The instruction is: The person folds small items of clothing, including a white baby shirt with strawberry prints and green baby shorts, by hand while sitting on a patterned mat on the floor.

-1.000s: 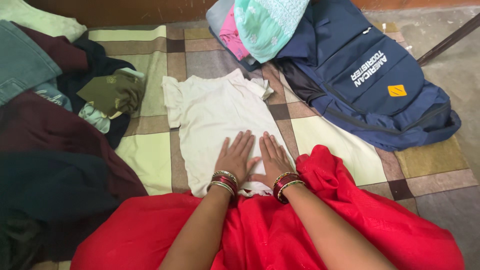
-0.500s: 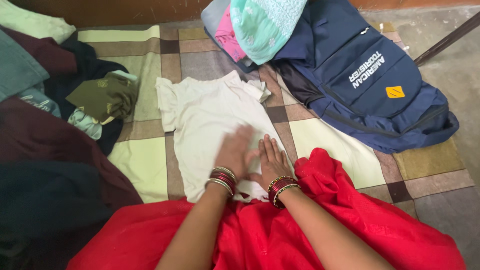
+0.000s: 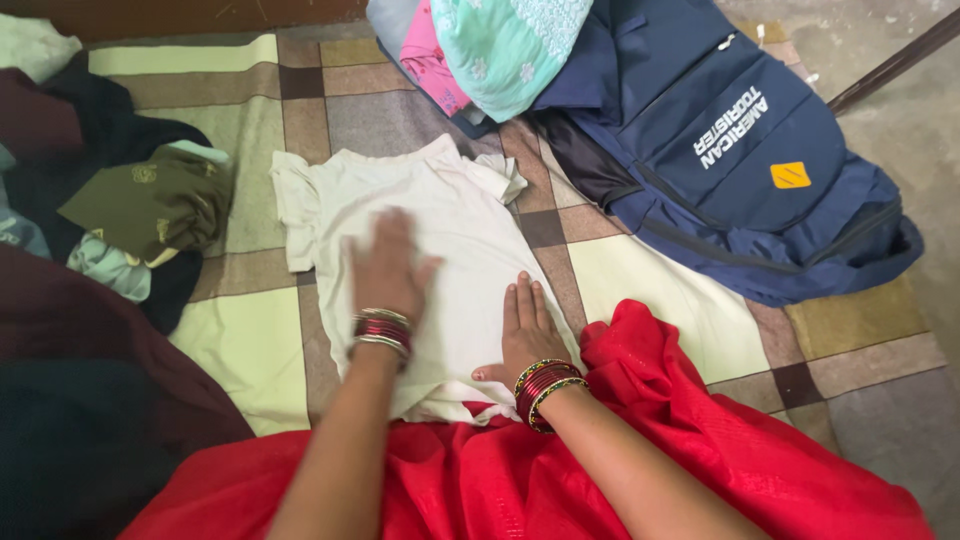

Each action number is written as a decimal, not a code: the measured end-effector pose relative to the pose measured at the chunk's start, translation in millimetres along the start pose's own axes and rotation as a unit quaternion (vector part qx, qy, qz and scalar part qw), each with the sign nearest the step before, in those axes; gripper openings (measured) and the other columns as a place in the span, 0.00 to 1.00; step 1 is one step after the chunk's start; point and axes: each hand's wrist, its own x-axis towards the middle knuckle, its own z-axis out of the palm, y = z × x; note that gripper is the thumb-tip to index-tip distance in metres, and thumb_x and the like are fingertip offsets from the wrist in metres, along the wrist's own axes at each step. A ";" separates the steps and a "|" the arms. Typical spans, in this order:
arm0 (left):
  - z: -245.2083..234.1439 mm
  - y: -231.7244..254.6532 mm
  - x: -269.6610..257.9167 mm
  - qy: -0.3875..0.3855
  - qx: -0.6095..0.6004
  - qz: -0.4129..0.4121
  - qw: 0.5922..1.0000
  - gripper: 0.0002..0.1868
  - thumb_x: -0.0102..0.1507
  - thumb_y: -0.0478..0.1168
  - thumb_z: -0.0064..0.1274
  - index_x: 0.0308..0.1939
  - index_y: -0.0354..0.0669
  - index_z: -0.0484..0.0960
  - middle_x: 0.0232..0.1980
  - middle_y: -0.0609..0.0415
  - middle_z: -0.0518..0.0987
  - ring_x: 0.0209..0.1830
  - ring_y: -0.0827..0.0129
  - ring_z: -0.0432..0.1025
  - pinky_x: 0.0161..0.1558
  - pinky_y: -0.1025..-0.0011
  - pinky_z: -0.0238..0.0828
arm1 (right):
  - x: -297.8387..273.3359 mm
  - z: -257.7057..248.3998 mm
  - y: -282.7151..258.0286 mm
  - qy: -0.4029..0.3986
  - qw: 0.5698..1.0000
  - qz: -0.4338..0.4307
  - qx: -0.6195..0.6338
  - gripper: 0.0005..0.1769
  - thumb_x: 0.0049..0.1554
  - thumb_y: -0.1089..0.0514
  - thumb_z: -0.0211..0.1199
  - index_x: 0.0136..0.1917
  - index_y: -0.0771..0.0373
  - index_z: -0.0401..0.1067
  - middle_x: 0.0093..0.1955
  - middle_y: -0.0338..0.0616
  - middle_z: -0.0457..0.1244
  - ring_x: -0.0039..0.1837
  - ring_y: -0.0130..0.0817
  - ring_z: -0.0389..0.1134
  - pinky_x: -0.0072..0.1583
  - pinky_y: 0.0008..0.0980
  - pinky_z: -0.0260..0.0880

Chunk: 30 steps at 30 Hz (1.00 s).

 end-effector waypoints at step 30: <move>-20.6 -36.2 13.5 -0.029 0.022 -0.073 0.997 0.41 0.70 0.65 0.32 0.80 0.47 0.51 0.85 0.54 0.47 0.84 0.60 0.40 0.78 0.59 0.32 | 7.4 -11.4 7.7 -0.016 1.000 0.005 -0.016 0.86 0.35 0.30 0.82 0.81 0.71 0.27 0.85 0.62 0.20 0.86 0.51 0.22 0.82 0.41 0.31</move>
